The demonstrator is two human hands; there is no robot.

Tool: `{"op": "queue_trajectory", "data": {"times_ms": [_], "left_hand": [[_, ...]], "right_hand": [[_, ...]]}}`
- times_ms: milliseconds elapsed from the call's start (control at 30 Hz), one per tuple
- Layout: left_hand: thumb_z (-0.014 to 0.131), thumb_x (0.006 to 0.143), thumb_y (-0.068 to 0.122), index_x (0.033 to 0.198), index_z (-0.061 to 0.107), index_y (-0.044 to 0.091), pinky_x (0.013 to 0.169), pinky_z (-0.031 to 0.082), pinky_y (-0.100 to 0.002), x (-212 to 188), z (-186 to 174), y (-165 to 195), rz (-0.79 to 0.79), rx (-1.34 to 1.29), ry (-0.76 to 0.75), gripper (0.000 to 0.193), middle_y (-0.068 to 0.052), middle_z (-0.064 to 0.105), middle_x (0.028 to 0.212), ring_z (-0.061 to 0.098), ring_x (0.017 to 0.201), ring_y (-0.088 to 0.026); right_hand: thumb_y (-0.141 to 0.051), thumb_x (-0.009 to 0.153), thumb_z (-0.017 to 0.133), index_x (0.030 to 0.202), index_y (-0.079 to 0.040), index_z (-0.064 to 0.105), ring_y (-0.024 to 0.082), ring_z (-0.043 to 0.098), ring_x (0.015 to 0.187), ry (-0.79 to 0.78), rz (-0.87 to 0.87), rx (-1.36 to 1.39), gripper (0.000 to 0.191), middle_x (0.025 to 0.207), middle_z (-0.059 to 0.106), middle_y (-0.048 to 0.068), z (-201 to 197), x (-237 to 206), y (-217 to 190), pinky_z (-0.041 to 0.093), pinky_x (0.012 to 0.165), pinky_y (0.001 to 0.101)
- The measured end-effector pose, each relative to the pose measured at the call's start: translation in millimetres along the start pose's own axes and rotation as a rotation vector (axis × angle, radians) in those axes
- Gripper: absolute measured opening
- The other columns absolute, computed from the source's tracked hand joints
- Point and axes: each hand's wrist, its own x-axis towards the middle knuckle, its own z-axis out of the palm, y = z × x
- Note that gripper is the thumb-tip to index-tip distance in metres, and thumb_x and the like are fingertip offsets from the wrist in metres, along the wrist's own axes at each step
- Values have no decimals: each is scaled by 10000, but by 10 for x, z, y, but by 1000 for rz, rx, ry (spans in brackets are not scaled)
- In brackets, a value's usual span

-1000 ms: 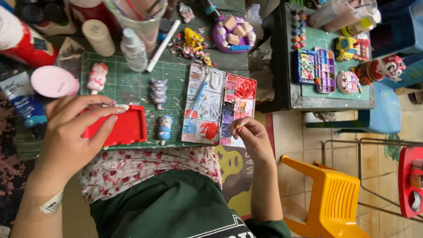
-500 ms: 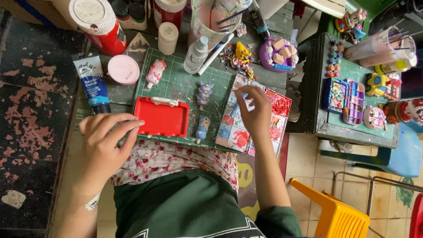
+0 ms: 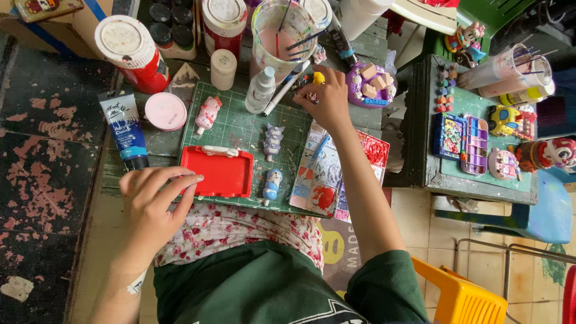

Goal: The person paints small figurines using a paintbrush and a palette. They dip the brush into a paint container, apply paint to the figurines, and occasionally wipe the brush on a cloth. The person handles multiple figurines and paint containers during the process.

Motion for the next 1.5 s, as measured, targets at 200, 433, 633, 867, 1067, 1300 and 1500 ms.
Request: {"op": "queue_trajectory", "data": {"times_ms": [200,433,633,867,1067,1300,1500], "left_hand": [[784,890,118,1060,743,169,1012,319,-392,40,27,37,5,3,6,182,43,697,1069,632,1000,-172],[782,892,135,1066,739,169,1012,317,-385,31,20,55,-14,15,-6,183,42,700,1087,635,1019,-168],[784,888,143,1072,735,170,1017,315,-389,10,24,18,-29,26,-8,193,42,701,1102,632,1016,-164],[781,888,150,1060,731,169,1019,319,-390,21,56,23,-25,18,-27,180,48,696,1080,633,1019,-151],[780,888,153,1050,732,158,1007,323,-386,36,39,52,-28,32,-9,169,42,695,1077,634,1009,-158],[785,886,164,1036,726,154,1007,325,-381,57,49,54,-24,17,-21,162,37,691,1071,636,1007,-157],[786,863,160,1025,719,153,1004,322,-379,54,23,68,-29,22,3,175,41,699,1075,635,987,-158]], "right_hand": [[-335,655,904,807,-259,838,353,439,1302,-39,-34,-197,182,1436,585,51,44,13,-101,384,1012,494],[-321,563,900,722,-290,826,332,423,1311,-159,19,-312,177,1400,599,20,20,188,-127,352,1027,478],[-264,656,846,715,-260,811,312,443,1301,-149,-131,-370,68,1416,612,18,21,115,-60,367,1011,454],[-233,751,810,776,-227,806,272,465,1313,-107,-309,-463,26,1397,621,18,-109,-15,10,385,1053,438],[-211,818,827,850,-156,774,287,565,1172,-113,-179,-93,82,1286,651,41,-322,41,105,457,962,470],[-145,836,831,875,-68,682,307,669,909,-11,76,200,172,968,703,97,-209,263,497,546,829,439],[-140,797,800,910,-168,796,332,700,841,35,123,-54,117,891,752,93,-87,658,730,528,836,450]]}}
